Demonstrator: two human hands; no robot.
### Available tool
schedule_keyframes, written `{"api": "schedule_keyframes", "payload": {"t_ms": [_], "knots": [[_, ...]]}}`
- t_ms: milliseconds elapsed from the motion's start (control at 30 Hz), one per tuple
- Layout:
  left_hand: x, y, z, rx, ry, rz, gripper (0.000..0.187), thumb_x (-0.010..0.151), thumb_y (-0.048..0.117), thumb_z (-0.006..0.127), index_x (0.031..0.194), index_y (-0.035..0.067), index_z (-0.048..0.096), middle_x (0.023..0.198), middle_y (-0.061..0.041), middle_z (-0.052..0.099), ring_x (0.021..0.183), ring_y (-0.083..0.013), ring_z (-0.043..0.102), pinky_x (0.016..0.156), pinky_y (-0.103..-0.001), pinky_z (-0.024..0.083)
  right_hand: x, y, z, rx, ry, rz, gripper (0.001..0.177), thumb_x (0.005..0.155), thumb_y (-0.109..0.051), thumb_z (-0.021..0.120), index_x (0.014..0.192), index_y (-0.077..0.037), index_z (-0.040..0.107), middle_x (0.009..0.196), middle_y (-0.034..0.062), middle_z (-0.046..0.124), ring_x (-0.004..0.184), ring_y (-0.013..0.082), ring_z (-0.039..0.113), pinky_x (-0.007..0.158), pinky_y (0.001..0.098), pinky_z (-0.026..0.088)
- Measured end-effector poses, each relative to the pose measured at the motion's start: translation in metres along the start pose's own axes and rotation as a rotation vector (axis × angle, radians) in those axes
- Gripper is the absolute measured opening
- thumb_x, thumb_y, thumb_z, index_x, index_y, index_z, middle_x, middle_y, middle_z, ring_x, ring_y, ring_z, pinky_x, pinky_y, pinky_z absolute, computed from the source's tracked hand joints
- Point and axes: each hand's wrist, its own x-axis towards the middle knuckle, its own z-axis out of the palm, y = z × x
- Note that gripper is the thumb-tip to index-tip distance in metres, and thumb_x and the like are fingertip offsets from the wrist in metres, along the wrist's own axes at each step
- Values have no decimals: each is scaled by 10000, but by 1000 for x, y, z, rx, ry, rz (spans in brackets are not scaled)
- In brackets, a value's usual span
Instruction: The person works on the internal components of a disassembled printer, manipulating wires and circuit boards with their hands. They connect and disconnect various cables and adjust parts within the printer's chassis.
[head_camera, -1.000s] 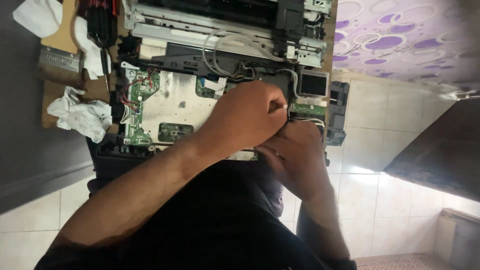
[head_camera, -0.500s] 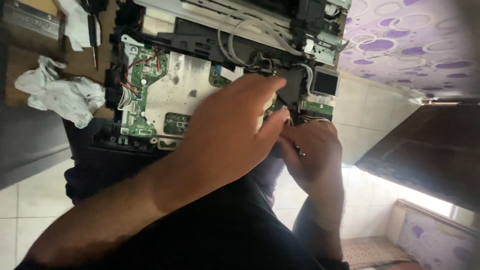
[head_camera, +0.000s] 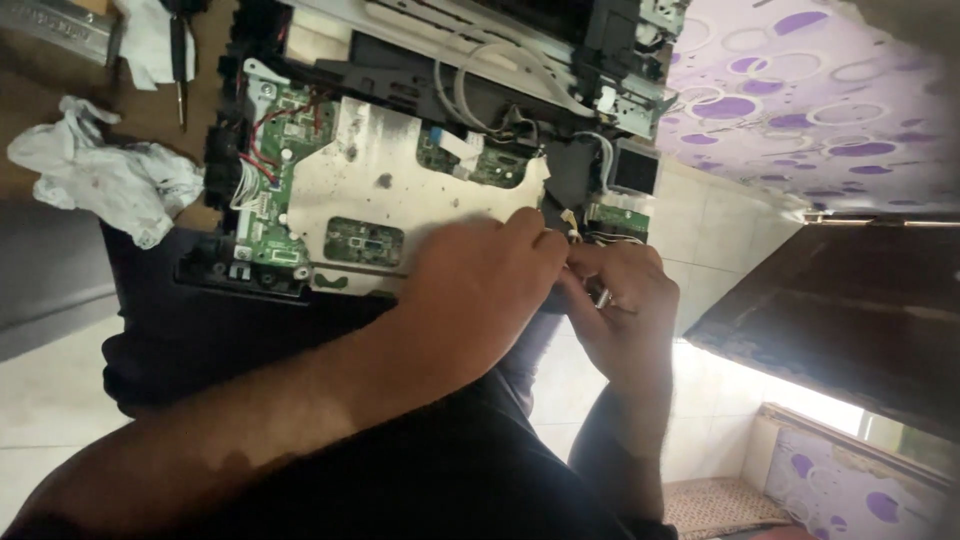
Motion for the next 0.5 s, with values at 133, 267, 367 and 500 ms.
{"api": "schedule_keyframes", "payload": {"t_ms": [133,267,367,500], "knots": [[8,-5,0,14,30,46,224,801,217,816,747,296,613,747,72,539,502,-129,591,358,-319,371,-7,11,1,75,41,35,138,954,-228,764,900,-113,708,800,-16,702,729,166,644,904,358,485],[20,-6,3,26,-10,27,163,827,220,783,868,274,635,800,52,579,531,-138,621,396,-311,421,-10,15,0,104,29,40,211,902,-249,814,983,-84,709,940,39,732,849,205,669,830,351,516],[26,-11,10,33,26,-24,189,797,189,776,880,262,623,798,42,588,517,-141,623,380,-313,417,-8,5,-3,165,10,105,268,851,-135,810,1065,-88,656,1053,77,722,966,221,704,792,307,563],[41,-12,12,-6,-176,-101,268,809,210,786,1046,211,661,934,-5,642,625,-192,706,417,-345,539,-11,5,-5,155,-10,45,161,866,-56,792,939,-81,651,1077,97,741,1061,271,710,975,402,516]]}}
